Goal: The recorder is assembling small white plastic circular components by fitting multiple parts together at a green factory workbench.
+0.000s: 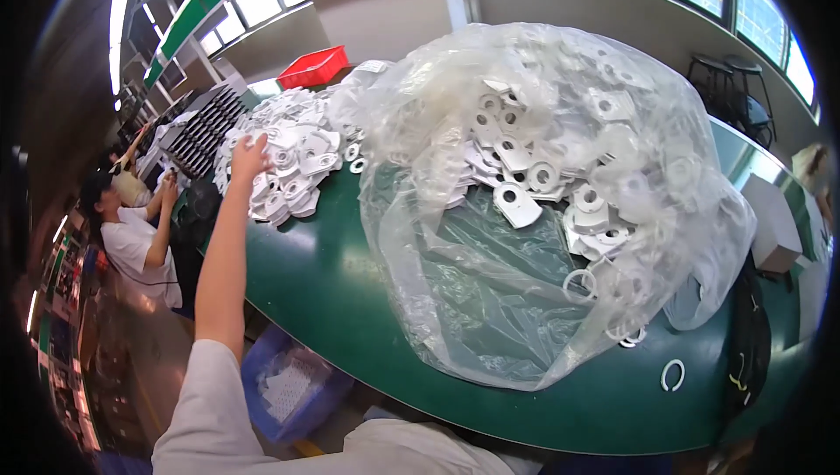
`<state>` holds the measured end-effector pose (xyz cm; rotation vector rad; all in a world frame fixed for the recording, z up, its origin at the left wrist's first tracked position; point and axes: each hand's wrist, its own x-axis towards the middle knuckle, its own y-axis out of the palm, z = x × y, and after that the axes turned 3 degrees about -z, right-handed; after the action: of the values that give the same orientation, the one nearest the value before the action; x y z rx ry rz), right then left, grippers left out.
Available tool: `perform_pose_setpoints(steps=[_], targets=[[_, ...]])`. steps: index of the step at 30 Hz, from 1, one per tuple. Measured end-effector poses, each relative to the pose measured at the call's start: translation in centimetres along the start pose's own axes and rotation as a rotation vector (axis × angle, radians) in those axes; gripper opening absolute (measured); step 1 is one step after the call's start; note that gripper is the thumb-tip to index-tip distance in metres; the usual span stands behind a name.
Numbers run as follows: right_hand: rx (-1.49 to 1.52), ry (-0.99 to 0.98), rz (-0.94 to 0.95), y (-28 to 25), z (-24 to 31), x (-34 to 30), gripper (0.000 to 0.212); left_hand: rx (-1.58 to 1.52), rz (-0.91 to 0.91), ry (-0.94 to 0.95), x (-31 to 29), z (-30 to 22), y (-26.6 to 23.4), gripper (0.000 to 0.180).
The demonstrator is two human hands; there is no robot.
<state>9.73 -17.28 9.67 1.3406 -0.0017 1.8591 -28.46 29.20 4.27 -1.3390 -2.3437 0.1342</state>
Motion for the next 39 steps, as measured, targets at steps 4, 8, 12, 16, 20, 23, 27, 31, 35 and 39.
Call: perform_pose_setpoints(steps=[4,8,12,16,20,23,27,31,35,39], targets=[[0.057,-0.023,0.056,1.2,-0.2,0.1,0.007,0.211,0.224,0.481,-3.4,-2.3,3.2,0.042],[0.032,-0.064,0.025,1.8,0.6,-0.3,0.007,-0.015,0.683,0.609,-18.8,-7.9,10.9,0.024],[-0.031,-0.091,0.006,2.8,1.9,-1.1,0.01,0.031,0.874,0.922,-27.7,-8.8,16.1,0.029],[-0.037,-0.109,0.006,3.2,2.6,-2.4,0.012,0.249,0.756,1.011,-30.7,-7.4,19.4,0.027],[-0.083,-0.153,-0.063,2.9,3.8,-3.3,0.015,0.198,0.686,1.094,-30.1,-8.4,19.9,0.017],[-0.103,-0.126,0.055,1.6,5.1,-3.4,0.014,-0.022,0.634,1.088,-30.7,-10.8,19.0,0.016],[-0.684,0.01,-0.483,-2.7,5.4,-9.1,0.033,-0.386,0.655,1.169,-38.0,-17.5,16.1,0.028],[-0.273,0.117,-1.13,-7.4,2.6,-10.8,0.062,-0.64,1.07,1.384,-44.1,-17.1,14.3,0.037],[-0.409,-0.023,-1.374,-6.7,4.5,-13.9,0.044,-0.662,1.343,1.093,-48.7,-21.1,17.7,0.033],[-0.85,-0.058,-1.515,-7.2,5.5,-16.5,0.034,-0.348,1.453,0.878,-53.7,-21.4,27.1,0.032]])
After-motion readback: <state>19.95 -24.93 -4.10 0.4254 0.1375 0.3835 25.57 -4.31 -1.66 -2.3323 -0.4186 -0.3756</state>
